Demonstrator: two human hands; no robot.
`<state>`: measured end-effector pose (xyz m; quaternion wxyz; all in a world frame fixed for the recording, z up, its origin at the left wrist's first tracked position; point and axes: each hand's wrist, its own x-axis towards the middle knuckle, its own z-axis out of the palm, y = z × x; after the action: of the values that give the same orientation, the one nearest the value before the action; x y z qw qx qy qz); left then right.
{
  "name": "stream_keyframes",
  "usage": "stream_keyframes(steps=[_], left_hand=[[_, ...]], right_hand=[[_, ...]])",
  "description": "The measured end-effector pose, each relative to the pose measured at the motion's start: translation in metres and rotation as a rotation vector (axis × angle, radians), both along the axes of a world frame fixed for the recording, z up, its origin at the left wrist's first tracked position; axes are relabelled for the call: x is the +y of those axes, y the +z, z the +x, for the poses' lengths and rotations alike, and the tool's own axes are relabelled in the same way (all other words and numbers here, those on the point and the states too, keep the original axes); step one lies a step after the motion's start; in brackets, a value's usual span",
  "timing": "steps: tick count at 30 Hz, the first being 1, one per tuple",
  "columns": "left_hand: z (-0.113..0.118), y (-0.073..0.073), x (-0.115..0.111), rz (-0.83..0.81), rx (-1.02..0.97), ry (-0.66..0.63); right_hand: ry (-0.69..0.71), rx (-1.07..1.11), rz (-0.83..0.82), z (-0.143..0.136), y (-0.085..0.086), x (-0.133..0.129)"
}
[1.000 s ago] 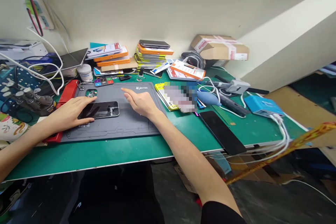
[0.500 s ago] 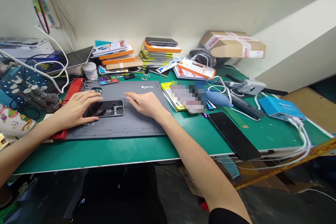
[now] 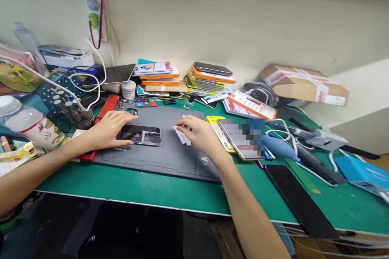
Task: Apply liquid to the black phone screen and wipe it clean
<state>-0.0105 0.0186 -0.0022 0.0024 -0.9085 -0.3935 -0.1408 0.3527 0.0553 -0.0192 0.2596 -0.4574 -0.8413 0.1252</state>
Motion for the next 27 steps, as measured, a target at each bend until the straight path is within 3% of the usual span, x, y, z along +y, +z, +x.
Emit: stream_keyframes(steps=[3, 6, 16, 22, 27], left_hand=[[0.0, -0.001, 0.0, 0.027, -0.011, 0.012], [0.001, -0.002, 0.001, 0.021, -0.023, 0.032], [0.001, -0.005, -0.001, 0.024, -0.052, 0.038], [0.0, -0.01, 0.002, 0.046, -0.07, 0.009], [-0.001, -0.012, 0.004, 0.071, -0.072, -0.011]], right_hand=[[0.023, 0.151, 0.027, -0.03, -0.009, -0.009], [0.058, 0.136, 0.044, -0.046, -0.018, -0.015], [0.22, -0.115, 0.201, -0.043, -0.017, -0.014], [0.307, -0.14, 0.33, -0.046, -0.019, -0.018], [0.354, -0.118, 0.331, -0.042, -0.014, -0.013]])
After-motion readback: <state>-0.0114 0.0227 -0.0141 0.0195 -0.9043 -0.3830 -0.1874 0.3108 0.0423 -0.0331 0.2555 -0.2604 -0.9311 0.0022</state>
